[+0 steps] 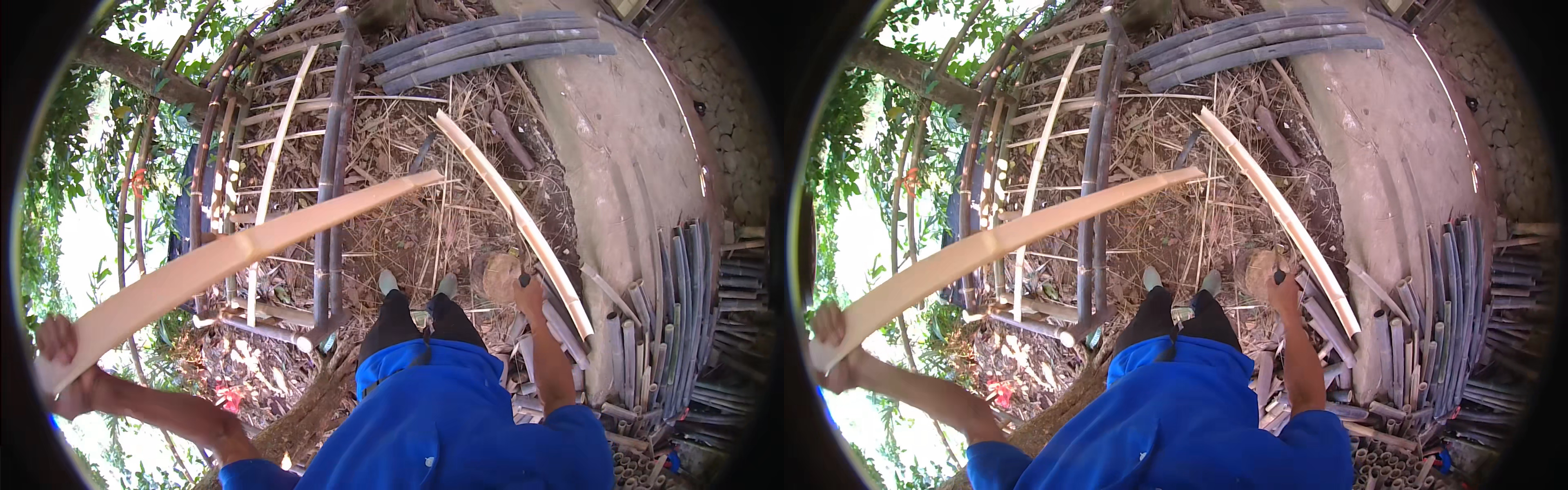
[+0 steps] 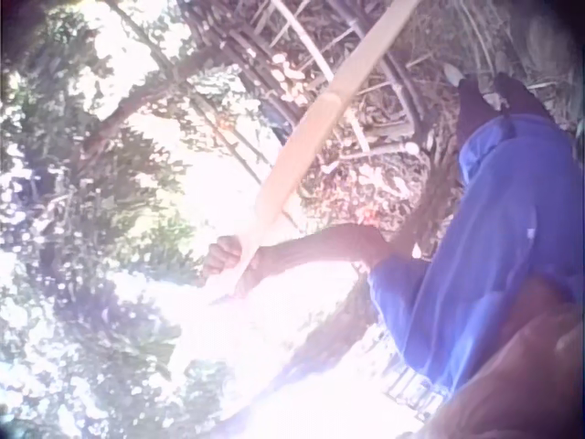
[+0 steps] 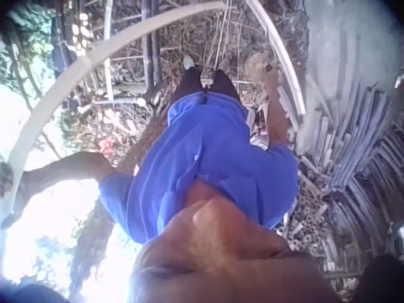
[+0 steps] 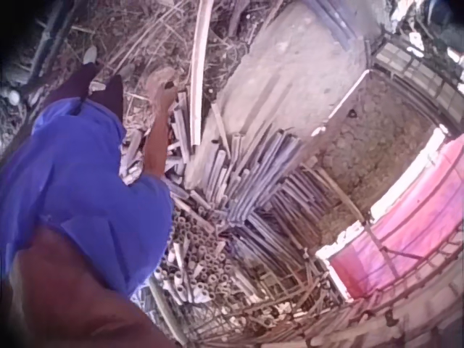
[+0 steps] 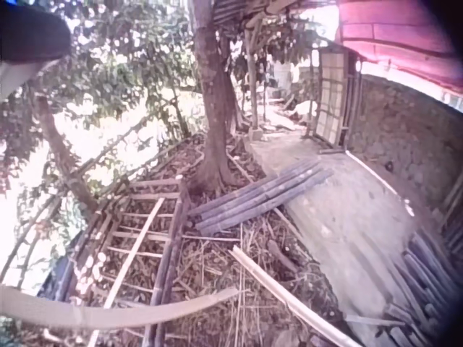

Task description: The person strips thin layers of wood from a bamboo pole using a knife and their hands while standing near a bamboo structure.

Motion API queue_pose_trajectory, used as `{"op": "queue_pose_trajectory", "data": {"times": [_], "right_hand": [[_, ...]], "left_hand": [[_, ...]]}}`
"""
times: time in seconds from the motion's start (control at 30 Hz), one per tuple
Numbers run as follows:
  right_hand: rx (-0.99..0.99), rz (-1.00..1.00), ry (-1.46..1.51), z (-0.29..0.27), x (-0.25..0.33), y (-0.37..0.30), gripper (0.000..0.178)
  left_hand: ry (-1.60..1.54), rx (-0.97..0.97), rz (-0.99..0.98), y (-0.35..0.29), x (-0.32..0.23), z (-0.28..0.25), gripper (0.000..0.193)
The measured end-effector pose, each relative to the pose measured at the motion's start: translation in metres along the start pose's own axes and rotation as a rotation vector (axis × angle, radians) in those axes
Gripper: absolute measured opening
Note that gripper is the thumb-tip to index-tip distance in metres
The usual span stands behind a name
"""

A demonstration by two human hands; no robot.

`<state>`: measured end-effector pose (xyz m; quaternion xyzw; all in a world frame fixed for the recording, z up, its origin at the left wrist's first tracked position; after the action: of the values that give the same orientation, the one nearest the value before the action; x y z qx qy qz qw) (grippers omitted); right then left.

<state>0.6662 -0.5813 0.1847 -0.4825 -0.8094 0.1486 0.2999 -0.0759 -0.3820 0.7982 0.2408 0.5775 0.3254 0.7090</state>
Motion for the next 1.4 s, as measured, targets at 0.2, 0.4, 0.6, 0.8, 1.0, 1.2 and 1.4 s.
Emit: {"op": "queue_pose_trajectory", "data": {"times": [0.2, 0.4, 0.6, 0.8, 1.0, 1.2, 1.4], "right_hand": [[0.044, -0.06, 0.108, 0.006, 0.037, -0.042, 0.043], [0.056, -0.195, 0.089, 0.004, 0.057, -0.061, 0.041], [0.093, -0.239, 0.011, 0.0, 0.088, -0.071, 0.052], [0.162, -0.268, -0.001, -0.022, 0.11, -0.081, 0.054], [0.067, -0.3, 0.059, -0.04, 0.098, -0.083, 0.051], [0.039, -0.336, 0.024, -0.037, 0.14, -0.108, 0.051], [0.058, -0.542, 0.195, -0.051, 0.224, -0.172, 0.052]], "left_hand": [[-0.446, -0.033, 0.031, -0.055, 0.16, 0.055, 0.074], [0.384, -0.572, 0.436, -0.064, 0.124, 0.174, 0.081], [0.327, -0.636, 0.407, -0.083, 0.067, 0.134, 0.057], [-0.051, -0.222, 0.398, -0.104, 0.044, 0.133, 0.028], [0.208, -0.819, 0.701, -0.104, 0.018, 0.173, 0.019], [0.201, -0.184, 0.695, -0.137, 0.112, 0.141, 0.028], [-0.095, -0.153, 0.39, -0.142, 0.174, 0.214, 0.036]]}}
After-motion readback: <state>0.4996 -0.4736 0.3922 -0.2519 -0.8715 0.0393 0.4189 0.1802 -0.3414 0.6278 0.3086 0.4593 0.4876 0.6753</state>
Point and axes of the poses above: each hand's wrist, its own y-axis towards the middle knuckle, its own z-axis out of the palm, x = y × z, the point moved 2 cm from there along y, towards the middle knuckle, and after that the axes turned 13 degrees about z, right-handed, at the moved point
